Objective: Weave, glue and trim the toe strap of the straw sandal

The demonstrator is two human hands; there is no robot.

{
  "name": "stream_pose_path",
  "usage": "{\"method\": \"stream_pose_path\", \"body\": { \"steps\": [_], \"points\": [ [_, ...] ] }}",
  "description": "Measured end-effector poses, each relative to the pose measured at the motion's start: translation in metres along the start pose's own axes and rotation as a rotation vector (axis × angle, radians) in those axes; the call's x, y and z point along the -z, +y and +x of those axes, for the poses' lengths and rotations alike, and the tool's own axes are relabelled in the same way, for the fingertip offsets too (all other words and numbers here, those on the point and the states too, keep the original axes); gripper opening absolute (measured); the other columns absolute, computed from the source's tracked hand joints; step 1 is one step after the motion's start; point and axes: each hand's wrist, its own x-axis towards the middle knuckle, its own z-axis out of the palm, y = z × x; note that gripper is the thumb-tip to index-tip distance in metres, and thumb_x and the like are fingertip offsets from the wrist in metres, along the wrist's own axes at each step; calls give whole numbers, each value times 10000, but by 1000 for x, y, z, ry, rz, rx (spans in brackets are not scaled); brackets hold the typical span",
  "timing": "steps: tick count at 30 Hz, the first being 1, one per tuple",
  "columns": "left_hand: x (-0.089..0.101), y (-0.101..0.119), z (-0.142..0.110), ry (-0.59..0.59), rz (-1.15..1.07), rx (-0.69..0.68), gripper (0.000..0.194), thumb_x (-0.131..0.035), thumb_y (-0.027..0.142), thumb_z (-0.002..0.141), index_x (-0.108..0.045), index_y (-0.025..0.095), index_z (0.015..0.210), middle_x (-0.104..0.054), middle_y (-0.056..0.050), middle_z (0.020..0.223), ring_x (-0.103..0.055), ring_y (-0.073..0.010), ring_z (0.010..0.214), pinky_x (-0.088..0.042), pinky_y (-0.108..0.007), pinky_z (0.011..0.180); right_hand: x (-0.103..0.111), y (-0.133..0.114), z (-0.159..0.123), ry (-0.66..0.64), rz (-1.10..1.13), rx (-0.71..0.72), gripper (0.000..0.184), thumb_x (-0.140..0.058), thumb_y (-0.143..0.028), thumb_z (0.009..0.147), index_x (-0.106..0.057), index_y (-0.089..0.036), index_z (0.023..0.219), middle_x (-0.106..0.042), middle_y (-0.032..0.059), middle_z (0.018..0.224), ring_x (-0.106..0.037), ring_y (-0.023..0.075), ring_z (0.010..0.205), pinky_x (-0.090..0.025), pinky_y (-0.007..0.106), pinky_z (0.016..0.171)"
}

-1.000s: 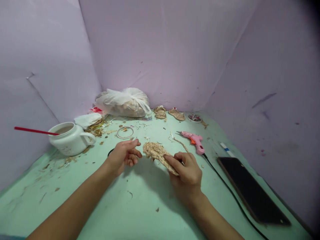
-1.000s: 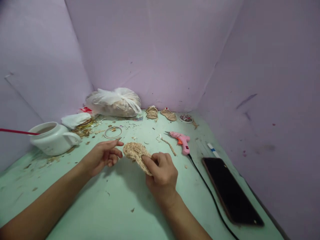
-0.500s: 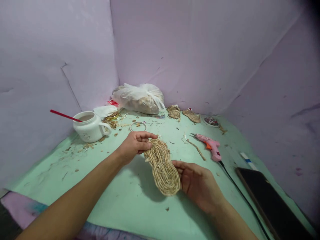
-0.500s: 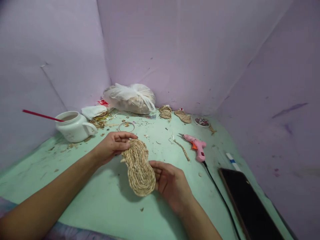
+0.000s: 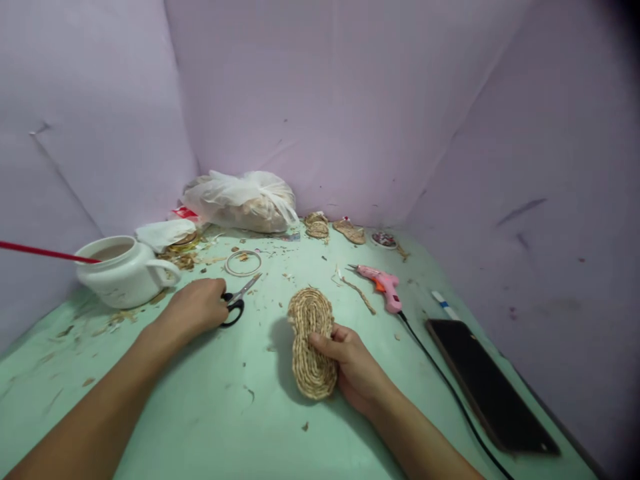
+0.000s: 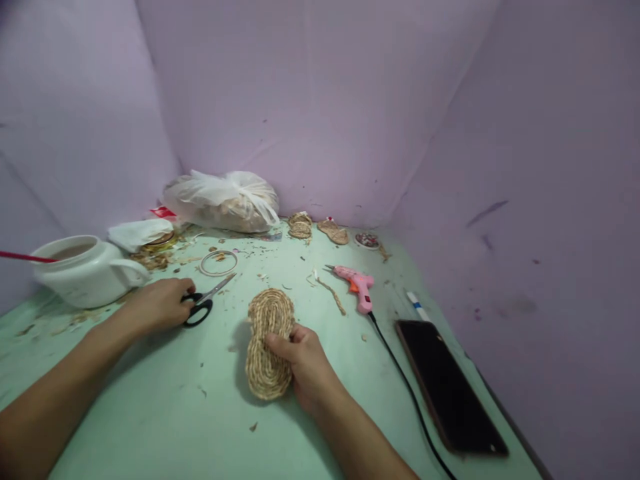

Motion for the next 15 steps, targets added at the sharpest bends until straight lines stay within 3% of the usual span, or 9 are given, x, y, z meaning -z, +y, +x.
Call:
{"method": "stream_pose_path", "body": {
  "steps": [5,10,15],
  "points": [
    [-5,7,-4,39,145,-39,278,-447,268,699,-614,166,897,-628,-176,885,-580,-338,833,-375,-346,588,4,0,5,49,72,60,256,-804,-229,543,-661,-120,725,-691,39,623,-625,163,556,-477,292,591],
    [-14,23,-14,-32,285,-81,206,-446,178,657,-588,177,806,-630,-143,810,-592,-296,716,-340,-311,509,10,-2,7,76,111,107,223,-783,-230,587,-658,-141,749,-703,25,668,-646,168,626,-493,301,664],
    [-11,24,-16,-4,306,-50,273,-448,120,607,-572,175,844,-619,-134,774,-591,-293,683,-332,-306,492,9,-2,8,73,133,112,218,-780,-220,583,-662,-132,745,-700,33,648,-650,181,635,-499,311,664]
  ]
}}
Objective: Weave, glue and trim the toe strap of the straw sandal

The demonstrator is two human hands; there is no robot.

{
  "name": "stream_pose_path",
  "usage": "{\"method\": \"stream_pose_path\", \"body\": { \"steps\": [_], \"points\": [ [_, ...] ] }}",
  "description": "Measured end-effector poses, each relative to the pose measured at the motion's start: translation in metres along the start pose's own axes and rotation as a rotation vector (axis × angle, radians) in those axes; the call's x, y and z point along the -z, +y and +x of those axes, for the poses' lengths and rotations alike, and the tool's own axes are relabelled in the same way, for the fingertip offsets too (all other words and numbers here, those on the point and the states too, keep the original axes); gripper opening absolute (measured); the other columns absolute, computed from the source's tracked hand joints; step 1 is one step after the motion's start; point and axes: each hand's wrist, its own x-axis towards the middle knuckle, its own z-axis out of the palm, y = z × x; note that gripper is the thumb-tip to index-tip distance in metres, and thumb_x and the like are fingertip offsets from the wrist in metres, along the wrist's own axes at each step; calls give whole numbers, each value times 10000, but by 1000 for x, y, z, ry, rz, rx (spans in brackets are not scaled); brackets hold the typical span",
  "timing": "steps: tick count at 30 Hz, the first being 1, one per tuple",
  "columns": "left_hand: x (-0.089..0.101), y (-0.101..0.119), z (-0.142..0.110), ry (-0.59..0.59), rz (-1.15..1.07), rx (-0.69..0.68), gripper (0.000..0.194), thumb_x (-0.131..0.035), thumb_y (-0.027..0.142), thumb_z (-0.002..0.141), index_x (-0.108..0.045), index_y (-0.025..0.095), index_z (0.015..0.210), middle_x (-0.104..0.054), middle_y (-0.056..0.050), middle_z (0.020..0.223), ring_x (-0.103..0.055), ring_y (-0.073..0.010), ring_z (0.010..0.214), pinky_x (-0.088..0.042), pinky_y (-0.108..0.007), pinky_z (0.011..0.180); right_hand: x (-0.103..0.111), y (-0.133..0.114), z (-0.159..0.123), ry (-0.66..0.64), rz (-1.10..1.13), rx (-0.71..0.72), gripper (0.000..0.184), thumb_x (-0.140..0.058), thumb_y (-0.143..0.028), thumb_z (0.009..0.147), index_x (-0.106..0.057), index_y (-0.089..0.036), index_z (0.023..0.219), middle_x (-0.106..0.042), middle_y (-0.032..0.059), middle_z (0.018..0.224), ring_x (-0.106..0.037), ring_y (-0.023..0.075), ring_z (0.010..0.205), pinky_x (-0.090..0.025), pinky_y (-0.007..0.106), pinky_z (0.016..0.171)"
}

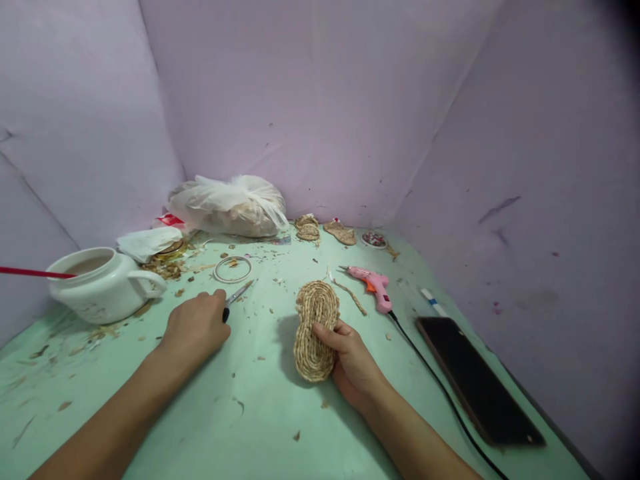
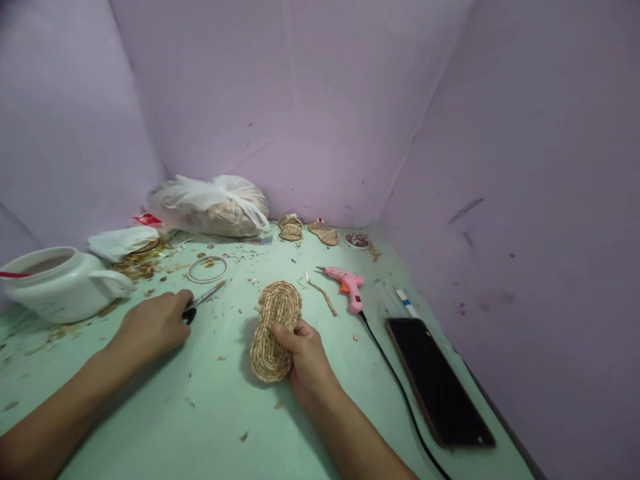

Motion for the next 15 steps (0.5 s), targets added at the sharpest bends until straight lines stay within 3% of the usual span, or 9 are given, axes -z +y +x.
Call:
{"method": "stream_pose_path", "body": {
  "steps": [3,6,9,11,15],
  "points": [
    [6,-4,3,76,-224,69,339,-458,136,633,-559,194,951,-634,-126,857,-594,-296,736,-365,-315,520,0,-1,2,4,24,-5,219,-776,-220,578,-661,-131,741,-697,36,633,-652,192,634,-501,324,670],
    [12,-3,5,110,-776,174,390,-540,172,626,-546,205,1014,-641,-87,866,-600,-237,735,-415,-288,556,1,-3,3,4,52,-8,220,-764,-219,584,-660,-131,756,-698,38,641,-651,193,623,-503,326,659],
    [19,6,2,30,-1350,228,493,-632,204,581,-533,171,1063,-631,-52,778,-576,-152,620,-403,-216,488,2,-4,3,15,79,-2,212,-753,-206,588,-655,-138,764,-699,30,651,-640,179,585,-503,316,634],
    [21,14,-3,-42,-1600,235,513,-673,222,554,-542,159,1046,-599,-14,684,-528,-106,536,-323,-164,404,3,-5,3,32,94,2,208,-747,-202,593,-651,-143,768,-697,26,648,-632,172,561,-499,308,605],
    [15,30,-15,-244,-1714,99,426,-601,436,640,-573,141,947,-525,3,578,-467,-104,467,-236,-178,348,4,-6,4,86,121,11,188,-754,-213,582,-638,-147,715,-687,23,606,-623,166,540,-485,283,551]
  ]
}}
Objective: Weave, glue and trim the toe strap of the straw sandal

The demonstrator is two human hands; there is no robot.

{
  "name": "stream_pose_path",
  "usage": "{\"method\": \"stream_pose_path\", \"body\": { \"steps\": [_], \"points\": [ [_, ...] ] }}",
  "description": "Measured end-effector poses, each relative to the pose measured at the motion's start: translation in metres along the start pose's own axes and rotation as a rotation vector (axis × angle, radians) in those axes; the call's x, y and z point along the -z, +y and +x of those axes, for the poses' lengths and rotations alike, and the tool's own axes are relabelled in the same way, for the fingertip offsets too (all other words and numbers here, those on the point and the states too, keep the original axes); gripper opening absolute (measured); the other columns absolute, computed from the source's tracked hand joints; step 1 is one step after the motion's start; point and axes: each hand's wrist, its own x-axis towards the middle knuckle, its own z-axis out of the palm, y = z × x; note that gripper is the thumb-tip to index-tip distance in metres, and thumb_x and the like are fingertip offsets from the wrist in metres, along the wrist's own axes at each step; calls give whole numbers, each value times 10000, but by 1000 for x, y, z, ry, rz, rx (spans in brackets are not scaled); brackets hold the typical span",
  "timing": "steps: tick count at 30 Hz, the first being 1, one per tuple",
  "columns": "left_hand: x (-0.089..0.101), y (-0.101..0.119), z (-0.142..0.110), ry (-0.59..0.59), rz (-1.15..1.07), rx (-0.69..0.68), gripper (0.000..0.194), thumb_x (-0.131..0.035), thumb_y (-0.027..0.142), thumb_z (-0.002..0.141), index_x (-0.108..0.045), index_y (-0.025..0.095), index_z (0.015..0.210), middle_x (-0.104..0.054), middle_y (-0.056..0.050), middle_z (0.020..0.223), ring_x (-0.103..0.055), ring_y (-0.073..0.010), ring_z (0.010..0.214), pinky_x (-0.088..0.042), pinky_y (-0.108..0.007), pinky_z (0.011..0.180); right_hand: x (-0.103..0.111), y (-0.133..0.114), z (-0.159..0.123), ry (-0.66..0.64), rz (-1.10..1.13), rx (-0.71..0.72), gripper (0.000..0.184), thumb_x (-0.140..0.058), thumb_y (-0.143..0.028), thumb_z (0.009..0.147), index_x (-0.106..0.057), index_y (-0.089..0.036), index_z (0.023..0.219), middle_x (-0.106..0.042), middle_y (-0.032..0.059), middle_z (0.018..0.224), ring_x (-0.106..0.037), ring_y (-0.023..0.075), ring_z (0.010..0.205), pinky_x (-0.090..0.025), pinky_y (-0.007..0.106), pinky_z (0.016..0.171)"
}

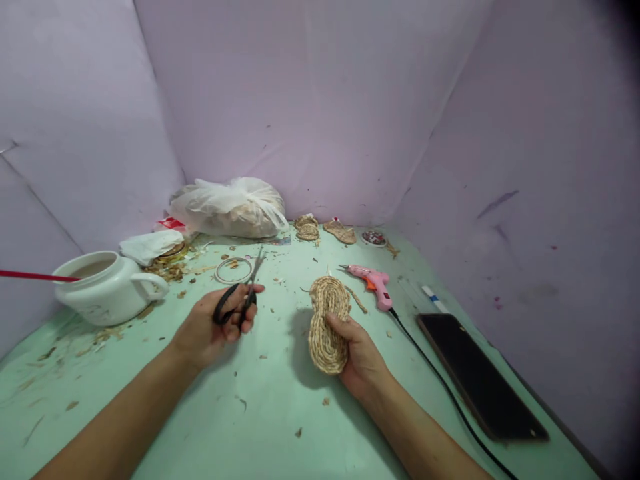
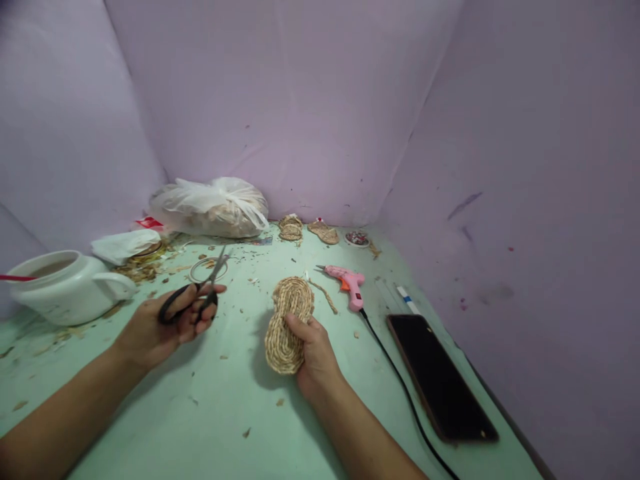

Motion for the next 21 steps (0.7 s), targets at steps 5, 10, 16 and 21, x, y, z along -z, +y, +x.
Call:
{"method": "stream_pose_path", "body": {
  "steps": [5,10,16,21],
  "points": [
    [-17,-20,-11,-28,772,-360,275,-570,389,685,-566,191,876,-524,18,598,-466,-127,525,-346,-242,493,-1,-2,0,25,15,54,269,-773,-204,545,-649,-159,779,-686,-2,614,-614,159,542,-481,273,538],
    [-22,-31,-16,-41,1286,-635,339,-477,227,703,-534,189,1035,-631,-68,860,-575,-218,784,-430,-323,687,-2,-1,-2,26,1,75,260,-768,-190,557,-661,-147,790,-696,10,639,-614,159,552,-481,272,550],
    [-22,-37,-14,-70,1417,-710,491,-469,232,706,-479,157,1192,-625,-108,938,-569,-258,868,-453,-372,730,-4,1,-7,-5,-26,51,241,-777,-196,549,-674,-139,759,-694,17,620,-611,154,535,-472,266,540],
    [-24,-36,-16,-54,1436,-731,484,-471,225,710,-503,122,1182,-626,-113,904,-558,-261,841,-457,-380,715,-6,5,-11,-49,-84,55,269,-790,-213,547,-685,-126,779,-710,39,648,-631,172,557,-484,285,567]
  ]
}}
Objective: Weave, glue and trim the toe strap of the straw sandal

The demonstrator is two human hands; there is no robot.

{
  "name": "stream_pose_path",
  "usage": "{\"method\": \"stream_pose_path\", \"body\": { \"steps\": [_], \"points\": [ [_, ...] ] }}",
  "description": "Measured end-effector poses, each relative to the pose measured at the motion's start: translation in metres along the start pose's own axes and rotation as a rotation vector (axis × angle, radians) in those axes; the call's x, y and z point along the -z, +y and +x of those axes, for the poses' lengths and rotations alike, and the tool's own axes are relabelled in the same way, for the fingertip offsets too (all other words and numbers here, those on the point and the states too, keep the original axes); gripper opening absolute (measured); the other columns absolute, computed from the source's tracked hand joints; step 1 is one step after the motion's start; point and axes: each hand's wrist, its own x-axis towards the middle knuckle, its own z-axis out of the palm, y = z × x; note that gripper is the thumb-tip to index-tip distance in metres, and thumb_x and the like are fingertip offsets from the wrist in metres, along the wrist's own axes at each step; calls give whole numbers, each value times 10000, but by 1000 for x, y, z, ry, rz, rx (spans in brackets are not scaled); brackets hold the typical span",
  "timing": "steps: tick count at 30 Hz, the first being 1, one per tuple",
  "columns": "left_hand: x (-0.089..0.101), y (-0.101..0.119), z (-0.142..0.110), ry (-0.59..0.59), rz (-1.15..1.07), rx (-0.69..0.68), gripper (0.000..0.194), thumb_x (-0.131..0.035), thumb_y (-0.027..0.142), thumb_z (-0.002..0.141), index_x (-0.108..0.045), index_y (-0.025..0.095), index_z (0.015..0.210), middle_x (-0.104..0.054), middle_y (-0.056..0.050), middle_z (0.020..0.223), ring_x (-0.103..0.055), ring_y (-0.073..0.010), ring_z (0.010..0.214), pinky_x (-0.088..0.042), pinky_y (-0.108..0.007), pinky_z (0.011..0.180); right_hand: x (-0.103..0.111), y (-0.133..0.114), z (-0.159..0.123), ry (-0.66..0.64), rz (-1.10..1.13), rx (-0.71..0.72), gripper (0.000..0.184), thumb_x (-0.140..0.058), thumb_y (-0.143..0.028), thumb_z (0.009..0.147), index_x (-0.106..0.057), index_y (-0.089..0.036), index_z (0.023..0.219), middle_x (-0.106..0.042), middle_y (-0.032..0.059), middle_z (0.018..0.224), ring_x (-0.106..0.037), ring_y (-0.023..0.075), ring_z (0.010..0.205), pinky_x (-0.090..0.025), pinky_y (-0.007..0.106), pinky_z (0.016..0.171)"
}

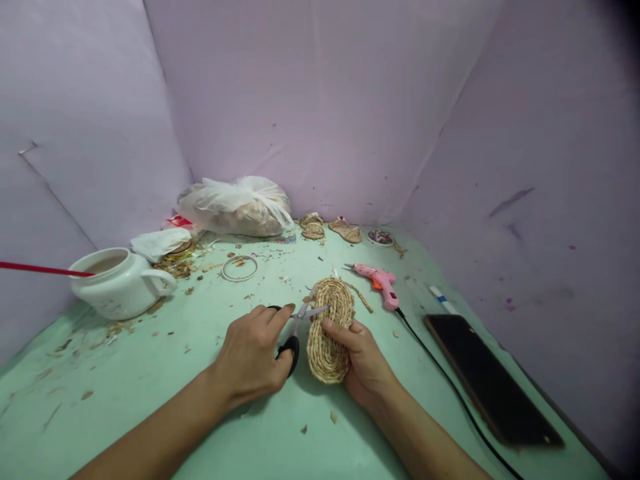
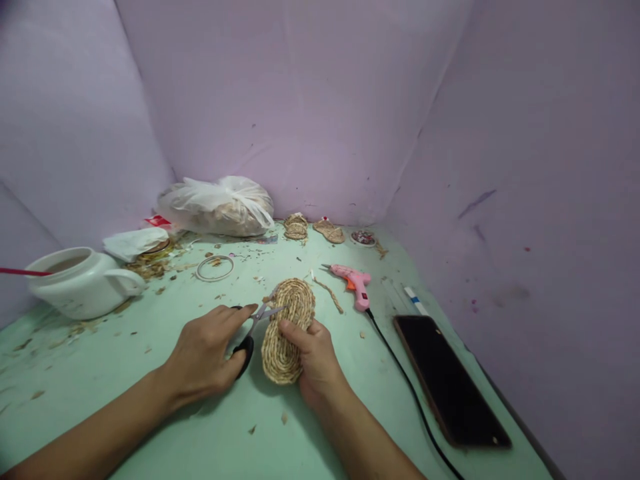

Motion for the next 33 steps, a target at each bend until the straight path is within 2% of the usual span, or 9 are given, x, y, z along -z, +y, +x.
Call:
{"method": "stream_pose_path", "body": {
  "steps": [7,11,15,19,21,23,29,31,33],
  "points": [
    [-5,-2,-2,112,106,-18,504,-484,230,702,-528,94,1185,-625,-125,859,-554,-284,816,-464,-412,695,-3,3,-1,52,17,13,246,-789,-213,545,-679,-128,748,-708,32,623,-626,161,529,-489,269,532],
    [-10,-4,-4,71,52,-48,499,-468,223,712,-526,83,1188,-643,-122,815,-577,-266,763,-474,-388,663,-3,3,1,84,12,17,238,-789,-221,533,-665,-135,718,-696,21,592,-617,155,511,-489,266,521],
    [-5,-11,1,78,-85,84,452,-487,241,710,-558,135,1144,-669,-115,913,-598,-266,839,-468,-386,726,0,-2,1,54,-20,-23,232,-774,-249,533,-661,-150,710,-682,-5,573,-613,140,510,-491,253,528],
    [12,-20,11,147,-513,357,390,-569,301,690,-577,171,1057,-678,-65,881,-602,-205,784,-459,-321,715,7,-15,1,-110,-144,-273,238,-785,-178,477,-677,-80,666,-680,56,554,-617,158,480,-494,268,497],
    [19,-22,15,83,-899,499,433,-607,349,680,-548,148,1059,-672,-52,798,-586,-164,686,-449,-267,603,10,-19,1,-203,-210,-389,250,-791,-138,462,-690,-49,672,-685,79,564,-622,157,476,-499,264,500],
    [21,-22,17,-15,-1138,572,448,-666,337,632,-555,132,1014,-647,-25,699,-544,-121,588,-402,-219,510,11,-19,-1,-272,-260,-469,256,-793,-120,455,-698,-38,678,-683,77,555,-618,148,461,-492,246,485],
    [14,-14,18,-200,-1398,743,382,-744,82,476,-622,98,838,-605,-6,550,-510,-90,463,-344,-164,391,10,-19,-6,-385,-393,-545,275,-796,-151,490,-704,-70,737,-692,34,584,-620,114,471,-493,206,506],
    [13,-13,20,-181,-1547,823,372,-721,8,445,-630,82,798,-618,-28,563,-506,-93,425,-310,-154,328,11,-24,-5,-395,-343,-556,295,-797,-210,521,-703,-59,756,-703,62,619,-639,131,514,-505,218,540],
    [15,-14,22,-89,-1673,882,341,-694,-3,465,-624,87,786,-615,-24,581,-500,-86,409,-299,-144,294,13,-30,-1,-365,-188,-520,308,-752,-321,603,-705,-73,779,-718,87,689,-663,154,600,-518,243,601]
  ]
}}
